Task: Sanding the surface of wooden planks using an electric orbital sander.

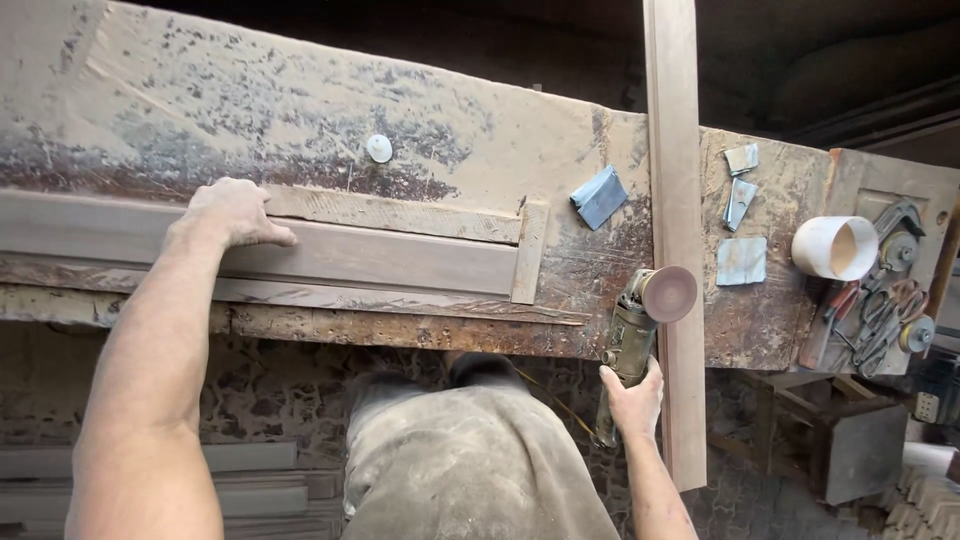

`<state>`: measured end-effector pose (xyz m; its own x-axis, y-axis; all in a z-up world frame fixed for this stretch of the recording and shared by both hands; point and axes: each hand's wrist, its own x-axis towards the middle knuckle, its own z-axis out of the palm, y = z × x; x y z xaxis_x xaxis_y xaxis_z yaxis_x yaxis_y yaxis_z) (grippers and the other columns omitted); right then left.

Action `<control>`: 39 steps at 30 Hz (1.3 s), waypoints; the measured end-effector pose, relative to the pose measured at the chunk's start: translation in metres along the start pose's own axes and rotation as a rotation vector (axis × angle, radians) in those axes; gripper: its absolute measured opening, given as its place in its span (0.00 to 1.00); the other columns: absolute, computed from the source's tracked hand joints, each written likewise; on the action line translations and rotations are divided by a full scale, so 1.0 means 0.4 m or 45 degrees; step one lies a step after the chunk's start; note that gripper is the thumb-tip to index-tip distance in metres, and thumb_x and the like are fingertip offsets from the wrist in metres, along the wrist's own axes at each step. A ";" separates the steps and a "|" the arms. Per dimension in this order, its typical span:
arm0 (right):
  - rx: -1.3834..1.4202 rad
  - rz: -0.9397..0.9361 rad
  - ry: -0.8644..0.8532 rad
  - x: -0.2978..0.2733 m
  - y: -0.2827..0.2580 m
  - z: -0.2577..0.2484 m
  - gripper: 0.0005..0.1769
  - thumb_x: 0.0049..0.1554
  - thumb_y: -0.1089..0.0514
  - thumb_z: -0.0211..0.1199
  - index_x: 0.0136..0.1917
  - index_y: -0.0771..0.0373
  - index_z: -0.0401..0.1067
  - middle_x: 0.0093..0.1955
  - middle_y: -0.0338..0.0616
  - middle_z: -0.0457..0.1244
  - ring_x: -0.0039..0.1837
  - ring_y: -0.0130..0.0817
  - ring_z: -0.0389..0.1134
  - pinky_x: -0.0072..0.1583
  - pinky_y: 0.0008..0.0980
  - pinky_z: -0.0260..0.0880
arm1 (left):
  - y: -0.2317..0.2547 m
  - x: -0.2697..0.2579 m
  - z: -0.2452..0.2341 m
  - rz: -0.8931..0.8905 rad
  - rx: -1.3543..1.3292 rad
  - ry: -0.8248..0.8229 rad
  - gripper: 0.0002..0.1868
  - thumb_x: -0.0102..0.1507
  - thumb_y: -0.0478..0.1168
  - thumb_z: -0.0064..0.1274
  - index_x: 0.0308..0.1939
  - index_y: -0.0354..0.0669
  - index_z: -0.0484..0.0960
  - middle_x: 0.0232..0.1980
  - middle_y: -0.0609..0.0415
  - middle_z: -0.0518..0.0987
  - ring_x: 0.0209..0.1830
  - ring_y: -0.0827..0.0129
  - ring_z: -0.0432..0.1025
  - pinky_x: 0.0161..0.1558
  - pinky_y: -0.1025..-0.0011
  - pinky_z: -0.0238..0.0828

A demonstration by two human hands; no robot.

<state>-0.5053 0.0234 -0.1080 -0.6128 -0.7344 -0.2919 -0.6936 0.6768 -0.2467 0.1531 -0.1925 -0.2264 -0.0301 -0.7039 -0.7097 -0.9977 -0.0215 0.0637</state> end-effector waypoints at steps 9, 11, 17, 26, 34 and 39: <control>-0.147 -0.346 0.273 -0.113 0.008 0.030 0.52 0.50 0.44 0.68 0.76 0.75 0.50 0.73 0.71 0.51 0.74 0.65 0.50 0.73 0.57 0.49 | 0.130 -0.234 -0.118 0.162 0.523 -0.444 0.14 0.63 0.53 0.53 0.41 0.53 0.89 0.44 0.62 0.88 0.42 0.73 0.82 0.52 0.73 0.82; -0.221 -0.497 0.355 -0.151 -0.026 0.015 0.50 0.52 0.45 0.68 0.76 0.75 0.50 0.75 0.72 0.48 0.78 0.66 0.45 0.75 0.61 0.43 | 0.119 -0.286 -0.060 0.107 0.412 -0.310 0.12 0.59 0.44 0.51 0.36 0.54 0.91 0.44 0.62 0.89 0.46 0.67 0.82 0.52 0.68 0.77; 0.244 -0.977 -0.390 -0.202 -0.259 0.037 0.29 0.49 0.58 0.72 0.63 0.64 0.72 0.63 0.50 0.67 0.63 0.45 0.69 0.64 0.37 0.69 | 0.060 -0.498 -0.017 0.052 0.336 0.410 0.08 0.56 0.39 0.50 0.25 0.49 0.83 0.26 0.53 0.83 0.22 0.62 0.77 0.26 0.62 0.75; 0.515 -1.334 -1.783 -0.496 -0.671 0.197 0.57 0.48 0.46 0.75 0.80 0.64 0.47 0.79 0.58 0.54 0.77 0.50 0.59 0.75 0.47 0.58 | 0.140 -0.949 -0.199 -0.032 -0.609 0.129 0.12 0.59 0.42 0.42 0.40 0.45 0.80 0.28 0.42 0.81 0.22 0.49 0.76 0.27 0.54 0.73; 0.390 -0.635 -2.124 -0.744 -0.485 0.370 0.20 0.57 0.65 0.66 0.61 0.76 0.72 0.55 0.53 0.70 0.54 0.40 0.68 0.60 0.37 0.68 | 0.192 -1.173 0.376 -0.350 -1.935 0.702 0.22 0.57 0.51 0.56 0.46 0.37 0.86 0.42 0.53 0.89 0.29 0.67 0.80 0.30 0.72 0.76; 0.302 -0.553 -2.099 -0.906 -0.409 0.445 0.09 0.59 0.66 0.65 0.52 0.73 0.75 0.48 0.55 0.70 0.47 0.42 0.71 0.53 0.42 0.73 | 0.405 -1.454 0.903 -0.997 -2.213 0.775 0.41 0.58 0.60 0.60 0.66 0.34 0.75 0.69 0.37 0.74 0.68 0.47 0.71 0.64 0.55 0.71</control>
<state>-0.1025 0.1879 -0.1266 0.7005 -0.1310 -0.7015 -0.5304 0.5621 -0.6347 -0.0128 0.4697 -0.0569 0.6962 -0.2976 -0.6533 0.3437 -0.6608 0.6673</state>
